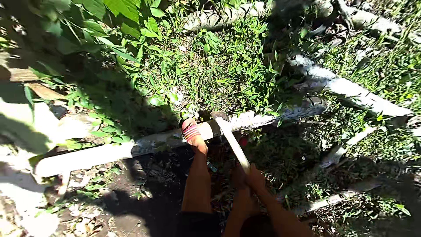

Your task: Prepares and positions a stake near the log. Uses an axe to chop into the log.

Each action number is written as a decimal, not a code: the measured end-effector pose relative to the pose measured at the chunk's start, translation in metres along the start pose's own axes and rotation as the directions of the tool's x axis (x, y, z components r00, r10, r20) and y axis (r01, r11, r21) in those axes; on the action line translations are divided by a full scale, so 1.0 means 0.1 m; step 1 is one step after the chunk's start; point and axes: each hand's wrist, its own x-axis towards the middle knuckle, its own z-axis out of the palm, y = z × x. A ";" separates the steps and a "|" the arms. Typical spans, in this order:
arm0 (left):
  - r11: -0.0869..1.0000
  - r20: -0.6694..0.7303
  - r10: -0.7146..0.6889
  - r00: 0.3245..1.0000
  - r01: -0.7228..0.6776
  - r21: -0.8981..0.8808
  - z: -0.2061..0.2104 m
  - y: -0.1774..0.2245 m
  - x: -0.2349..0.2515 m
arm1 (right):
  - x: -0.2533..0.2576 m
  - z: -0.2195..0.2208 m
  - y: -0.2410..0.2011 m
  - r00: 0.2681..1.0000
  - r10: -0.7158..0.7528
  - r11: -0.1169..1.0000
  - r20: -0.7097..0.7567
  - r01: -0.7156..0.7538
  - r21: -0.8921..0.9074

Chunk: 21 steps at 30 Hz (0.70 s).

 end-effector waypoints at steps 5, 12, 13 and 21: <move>0.947 0.065 0.317 0.946 -0.319 0.020 1.17 -1.26 1.80 | -0.22 -0.21 -0.08 0.997 -0.067 0.951 -0.045 0.078 0.301; 0.923 -0.110 0.381 0.918 -0.384 -0.008 0.47 -0.76 2.00 | -0.18 -0.48 0.28 0.999 -0.023 0.810 0.038 -0.004 0.586; 0.932 -0.085 0.358 0.930 -0.362 -0.026 0.54 -0.72 2.08 | -0.16 -0.51 0.32 0.999 -0.015 0.803 0.047 -0.016 0.596; 0.584 0.175 0.309 0.935 -0.042 -0.810 1.11 -0.87 2.72 | -0.59 -0.27 0.21 0.993 -0.105 0.641 0.055 0.025 0.767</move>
